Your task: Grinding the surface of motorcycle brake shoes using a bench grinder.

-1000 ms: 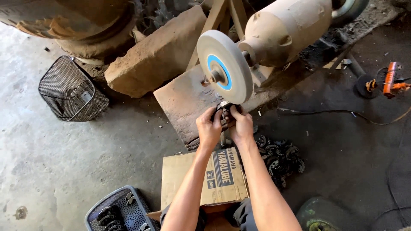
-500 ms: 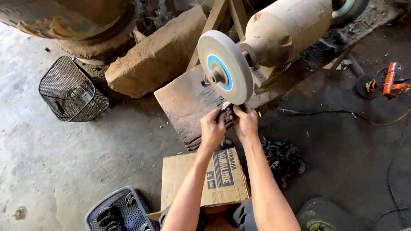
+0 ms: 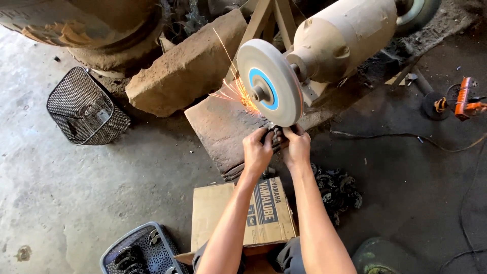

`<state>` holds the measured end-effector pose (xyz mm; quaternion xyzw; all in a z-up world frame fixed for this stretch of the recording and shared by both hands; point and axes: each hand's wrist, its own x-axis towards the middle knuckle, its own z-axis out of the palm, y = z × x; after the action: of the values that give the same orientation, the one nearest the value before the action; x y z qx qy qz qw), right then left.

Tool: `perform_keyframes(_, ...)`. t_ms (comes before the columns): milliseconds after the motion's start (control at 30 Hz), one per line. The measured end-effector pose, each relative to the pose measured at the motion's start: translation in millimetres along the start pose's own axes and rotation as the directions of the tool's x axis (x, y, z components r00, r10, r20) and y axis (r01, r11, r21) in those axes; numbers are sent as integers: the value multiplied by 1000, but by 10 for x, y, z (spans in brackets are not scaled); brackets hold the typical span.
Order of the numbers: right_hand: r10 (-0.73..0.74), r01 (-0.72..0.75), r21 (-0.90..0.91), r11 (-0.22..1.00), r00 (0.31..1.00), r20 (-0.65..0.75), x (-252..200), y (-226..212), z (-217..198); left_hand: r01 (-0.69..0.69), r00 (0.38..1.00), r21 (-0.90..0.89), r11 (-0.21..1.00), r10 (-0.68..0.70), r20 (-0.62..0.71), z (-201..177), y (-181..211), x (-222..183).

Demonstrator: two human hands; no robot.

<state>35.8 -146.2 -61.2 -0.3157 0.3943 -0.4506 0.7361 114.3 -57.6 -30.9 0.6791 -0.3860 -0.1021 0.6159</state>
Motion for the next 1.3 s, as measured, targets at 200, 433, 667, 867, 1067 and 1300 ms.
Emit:
perform_keyframes(200, 15, -14, -24, 1000, 998, 54, -28, 156, 68, 40, 999, -25, 999, -41, -21, -159, -214, -126)
perform_keyframes(433, 122, -120, -21, 993, 970, 209, -259, 126, 130, -36, 999, 154, 987, 33, 23, -496, -197, -196)
perform_keyframes(667, 89, -93, 40, 995, 992, 85, -99, -49, -78, -50, 994, 28, 998, 47, 96, -150, -55, -74)
perform_keyframes(867, 25, -24, -24, 999, 998, 53, -153, -96, 19, -15, 997, 6, 1000, 15, 77, -49, -285, -143)
perform_keyframes(1067, -40, 53, -93, 994, 991, 130, -121, -42, -33, 22, 996, -26, 999, -20, 86, -147, -23, -197)
perform_keyframes(1300, -79, 83, -45, 996, 993, 86, -152, -45, 27, 35, 995, -55, 998, -29, 97, -99, -60, -174)
